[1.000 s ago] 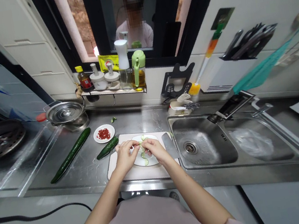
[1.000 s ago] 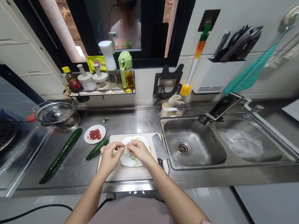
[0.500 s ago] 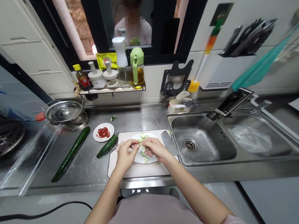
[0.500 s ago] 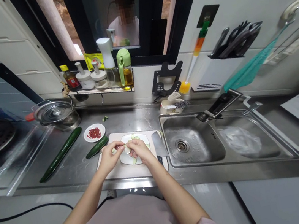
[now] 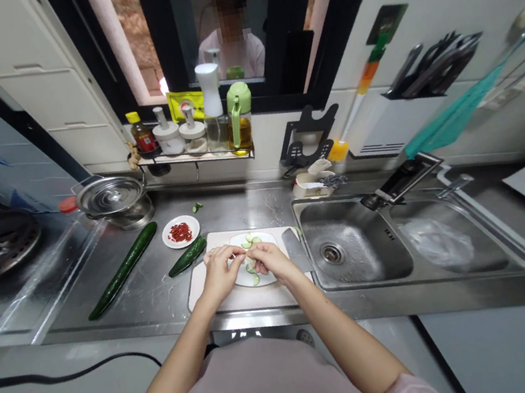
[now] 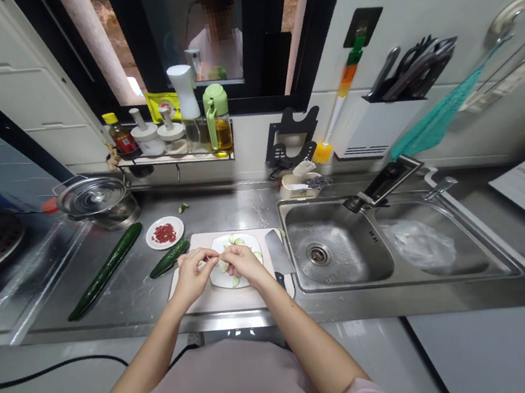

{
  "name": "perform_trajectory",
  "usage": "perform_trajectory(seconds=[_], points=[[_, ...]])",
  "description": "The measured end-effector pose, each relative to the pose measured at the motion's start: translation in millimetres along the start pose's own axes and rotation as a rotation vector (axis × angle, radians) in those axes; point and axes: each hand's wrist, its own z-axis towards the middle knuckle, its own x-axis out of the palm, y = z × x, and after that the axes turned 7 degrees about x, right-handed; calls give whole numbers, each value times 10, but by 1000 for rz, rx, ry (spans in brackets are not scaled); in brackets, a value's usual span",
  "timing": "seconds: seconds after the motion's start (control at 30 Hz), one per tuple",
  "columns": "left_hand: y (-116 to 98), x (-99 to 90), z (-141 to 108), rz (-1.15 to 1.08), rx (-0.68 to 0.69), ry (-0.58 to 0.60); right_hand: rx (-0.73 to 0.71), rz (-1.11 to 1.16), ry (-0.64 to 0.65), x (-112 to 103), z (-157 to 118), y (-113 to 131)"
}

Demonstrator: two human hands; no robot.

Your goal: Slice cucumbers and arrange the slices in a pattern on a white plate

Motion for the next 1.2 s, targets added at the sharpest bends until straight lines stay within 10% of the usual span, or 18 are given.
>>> perform_trajectory(seconds=[0.73, 1.2], points=[[38, 172, -103, 230, 194, -105, 277, 285, 106, -49, 20, -40], [34, 304, -72, -919, -652, 20, 54, 4, 63, -201, 97, -34]])
